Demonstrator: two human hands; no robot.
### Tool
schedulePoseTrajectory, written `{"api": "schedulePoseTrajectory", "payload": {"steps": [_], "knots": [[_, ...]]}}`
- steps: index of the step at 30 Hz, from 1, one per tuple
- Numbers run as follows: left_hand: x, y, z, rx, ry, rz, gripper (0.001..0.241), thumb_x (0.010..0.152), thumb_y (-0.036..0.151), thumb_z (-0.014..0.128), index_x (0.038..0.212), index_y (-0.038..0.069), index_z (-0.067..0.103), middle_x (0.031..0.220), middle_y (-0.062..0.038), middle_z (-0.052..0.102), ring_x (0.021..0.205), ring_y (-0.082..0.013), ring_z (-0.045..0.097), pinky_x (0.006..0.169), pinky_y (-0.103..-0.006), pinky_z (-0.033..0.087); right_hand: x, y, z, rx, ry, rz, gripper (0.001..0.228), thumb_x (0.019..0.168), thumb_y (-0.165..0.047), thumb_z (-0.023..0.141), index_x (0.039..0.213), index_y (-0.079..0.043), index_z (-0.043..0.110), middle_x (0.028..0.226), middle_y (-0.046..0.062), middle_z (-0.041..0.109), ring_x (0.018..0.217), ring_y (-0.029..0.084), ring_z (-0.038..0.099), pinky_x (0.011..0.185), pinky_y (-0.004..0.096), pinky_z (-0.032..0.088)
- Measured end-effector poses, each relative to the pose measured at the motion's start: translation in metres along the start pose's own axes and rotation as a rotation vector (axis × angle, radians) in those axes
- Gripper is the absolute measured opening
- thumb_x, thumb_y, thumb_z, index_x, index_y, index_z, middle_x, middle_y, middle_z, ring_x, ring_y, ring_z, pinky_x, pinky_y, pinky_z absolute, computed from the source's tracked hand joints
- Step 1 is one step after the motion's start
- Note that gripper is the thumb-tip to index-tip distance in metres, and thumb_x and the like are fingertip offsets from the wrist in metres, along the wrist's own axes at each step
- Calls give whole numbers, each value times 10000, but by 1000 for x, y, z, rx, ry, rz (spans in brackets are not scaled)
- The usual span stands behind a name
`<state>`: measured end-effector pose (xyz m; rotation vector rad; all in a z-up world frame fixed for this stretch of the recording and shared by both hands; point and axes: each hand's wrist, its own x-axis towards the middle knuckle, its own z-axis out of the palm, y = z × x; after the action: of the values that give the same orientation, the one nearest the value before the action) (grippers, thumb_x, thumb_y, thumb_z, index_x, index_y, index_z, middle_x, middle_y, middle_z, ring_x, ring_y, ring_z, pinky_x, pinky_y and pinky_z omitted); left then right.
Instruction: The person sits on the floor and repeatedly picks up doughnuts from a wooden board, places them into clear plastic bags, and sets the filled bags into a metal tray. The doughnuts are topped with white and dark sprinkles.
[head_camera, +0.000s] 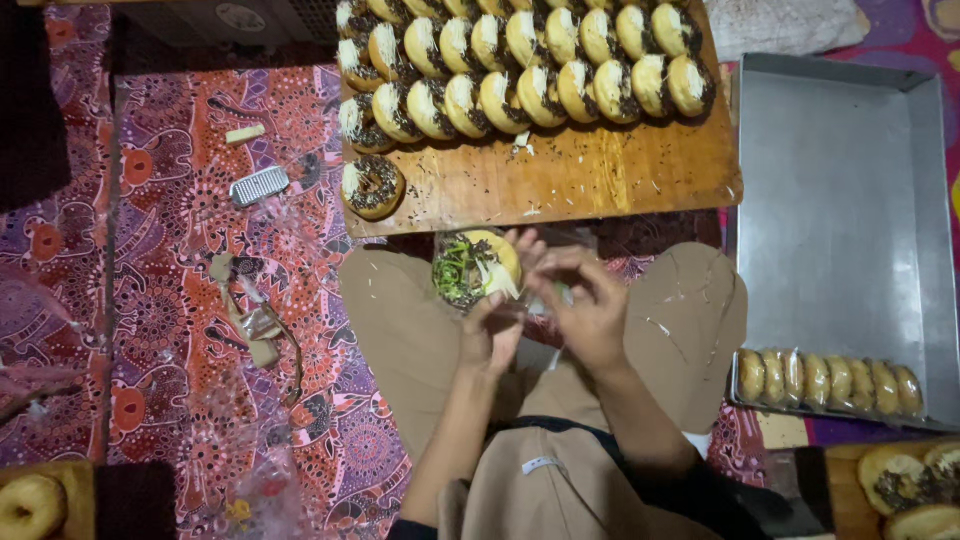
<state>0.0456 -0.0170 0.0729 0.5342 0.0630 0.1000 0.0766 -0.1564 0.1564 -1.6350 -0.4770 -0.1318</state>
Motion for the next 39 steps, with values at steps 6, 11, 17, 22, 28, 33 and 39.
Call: {"api": "schedulePoseTrajectory", "payload": {"steps": [6,11,17,22,28,33,39], "knots": [[-5,4,-12,734,177,294,374,1026,292,482,1326,82,558,1349,-59,578,1356,-190,512,1261,-446,177,31,15,-29,-172,-769,-69,205,806,-28,788,1010,-20,772,959,104,764,884,229,747,788,336,589],[-4,50,24,1695,-249,131,209,788,281,856,888,97,853,728,-79,734,890,-165,710,1227,-451,366,26,-6,-53,-213,-570,-152,221,849,-83,785,1061,-30,757,1006,102,773,886,228,766,798,335,594],[-34,82,63,1608,-534,730,246,835,-17,729,1076,-11,683,943,-127,711,843,-259,696,729,-368,575,7,-20,-54,209,-449,237,212,988,-80,636,1151,-71,771,940,79,761,791,200,736,752,337,610],[-32,79,76,1547,-330,751,251,880,-27,793,1099,-35,671,925,-108,698,780,-251,693,668,-365,567,5,-6,-37,-384,-328,-493,202,840,-206,825,998,-97,763,913,27,632,803,228,559,730,378,433],[-36,85,64,1613,-375,789,289,822,65,807,1065,51,651,909,-108,695,898,-304,661,781,-412,548,-1,38,-44,-952,-97,-566,203,956,-230,712,1083,-71,715,1035,105,626,969,291,583,833,427,429],[-35,86,25,1230,-66,622,85,1072,89,547,1126,24,548,1234,-241,626,1183,-287,631,919,-368,570,22,84,-97,-1216,-249,95,248,1025,-215,631,1221,-62,628,1162,160,663,1088,324,639,916,455,462],[-13,65,-22,1138,377,370,135,1066,145,621,1034,18,589,852,-62,678,769,-111,646,674,-253,534,16,94,-21,224,-654,-76,474,995,-114,625,1384,116,481,1423,240,520,1273,362,527,1039,472,424]]}}
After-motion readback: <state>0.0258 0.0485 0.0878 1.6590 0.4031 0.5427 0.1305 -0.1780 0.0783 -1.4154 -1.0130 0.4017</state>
